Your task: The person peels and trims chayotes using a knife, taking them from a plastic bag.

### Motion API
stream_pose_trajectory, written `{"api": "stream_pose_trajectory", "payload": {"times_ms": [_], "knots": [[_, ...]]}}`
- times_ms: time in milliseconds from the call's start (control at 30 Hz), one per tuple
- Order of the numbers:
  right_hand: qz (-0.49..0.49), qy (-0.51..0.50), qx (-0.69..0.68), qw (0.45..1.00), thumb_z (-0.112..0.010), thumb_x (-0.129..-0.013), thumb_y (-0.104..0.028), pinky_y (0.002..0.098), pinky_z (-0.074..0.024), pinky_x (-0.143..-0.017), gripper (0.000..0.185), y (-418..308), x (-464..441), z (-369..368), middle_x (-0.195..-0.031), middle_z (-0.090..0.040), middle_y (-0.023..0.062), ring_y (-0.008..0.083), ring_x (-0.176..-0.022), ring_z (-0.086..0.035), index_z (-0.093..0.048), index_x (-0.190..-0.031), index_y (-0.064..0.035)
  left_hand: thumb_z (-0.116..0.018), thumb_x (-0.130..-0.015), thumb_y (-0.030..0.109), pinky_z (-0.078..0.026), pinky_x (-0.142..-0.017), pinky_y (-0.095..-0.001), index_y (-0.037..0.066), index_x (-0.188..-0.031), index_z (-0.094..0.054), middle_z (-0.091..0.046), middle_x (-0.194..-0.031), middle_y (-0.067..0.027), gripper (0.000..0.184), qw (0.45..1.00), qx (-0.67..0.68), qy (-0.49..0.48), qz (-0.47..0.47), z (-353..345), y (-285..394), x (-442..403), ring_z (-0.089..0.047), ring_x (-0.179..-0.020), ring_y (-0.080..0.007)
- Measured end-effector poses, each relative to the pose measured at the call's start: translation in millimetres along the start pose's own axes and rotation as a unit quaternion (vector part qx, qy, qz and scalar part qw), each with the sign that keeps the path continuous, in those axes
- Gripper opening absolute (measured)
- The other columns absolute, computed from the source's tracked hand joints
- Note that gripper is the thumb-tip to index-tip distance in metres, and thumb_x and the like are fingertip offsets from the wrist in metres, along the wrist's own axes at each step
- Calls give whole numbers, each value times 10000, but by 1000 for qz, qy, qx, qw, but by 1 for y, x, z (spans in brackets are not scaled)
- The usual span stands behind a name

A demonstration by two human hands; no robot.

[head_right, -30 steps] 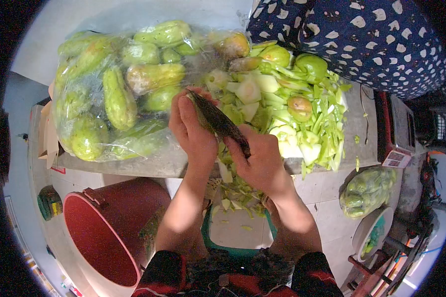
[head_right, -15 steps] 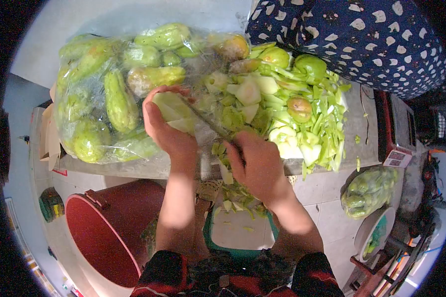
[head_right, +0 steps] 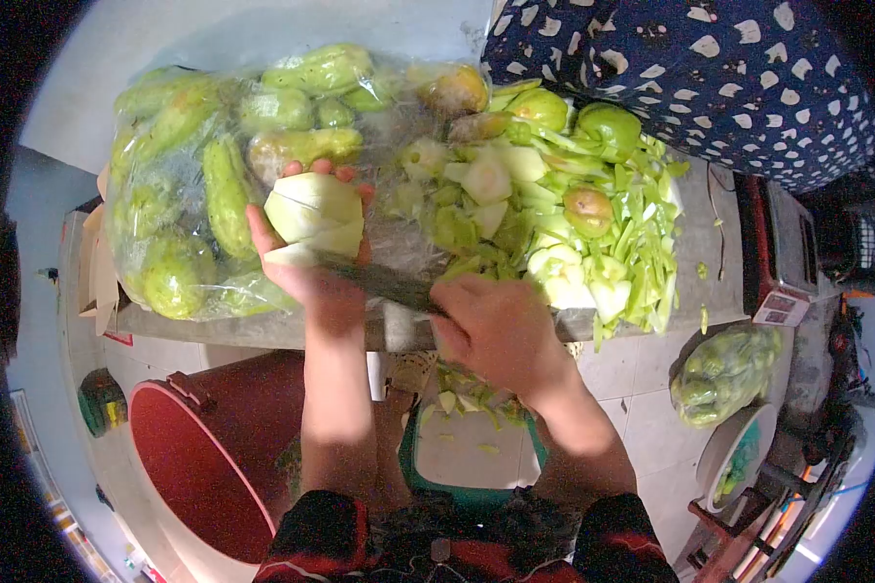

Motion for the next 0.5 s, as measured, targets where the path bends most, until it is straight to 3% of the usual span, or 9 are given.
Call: {"api": "stream_pose_trajectory", "payload": {"times_ms": [67,133,233,367,500], "knots": [[-36,71,26,996,-638,-788,-129,466,-486,-604,148,4,0,6,-771,-590,148,376,-709,-608,-558,-895,-66,-352,-956,561,-479,-799,-483,71,-1145,-545,-624,-1043,-145,559,1000,20,-7,8,-1,0,0,-579,-958,-334],[-37,58,49,996,-637,-789,-128,464,-487,-603,146,5,-1,6,-767,-593,147,372,-711,-611,-566,-902,-68,-357,-956,554,-473,-812,-481,75,-1146,-543,-623,-1031,-148,548,997,-36,-65,11,-9,-1,2,-575,-951,-331],[-27,25,57,998,-638,-788,-126,461,-488,-599,146,5,0,6,-759,-595,142,368,-708,-613,-575,-909,-73,-362,-957,552,-475,-816,-472,79,-1144,-541,-623,-1022,-149,539,996,-58,-72,0,-10,0,4,-576,-948,-330],[-1,-23,51,998,-646,-778,-127,457,-491,-588,144,5,1,7,-762,-595,133,364,-693,-614,-572,-893,-81,-300,-979,551,-500,-802,-474,83,-1129,-522,-617,-1004,-142,539,1000,0,-26,-7,-6,5,0,-592,-907,-321],[-16,13,52,998,-639,-781,-138,458,-490,-566,139,4,2,6,-776,-599,128,365,-683,-613,-568,-885,-81,-299,-984,549,-498,-816,-475,82,-1130,-516,-612,-1001,-141,536,999,-29,0,-24,-9,1,4,-591,-918,-313]]}}
Point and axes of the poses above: each hand's wrist, its own x-axis away from the middle knuckle, its own z-axis out of the back of the hand, y = z × x, the point moved 4 cm from there along -x, towards the middle knuckle
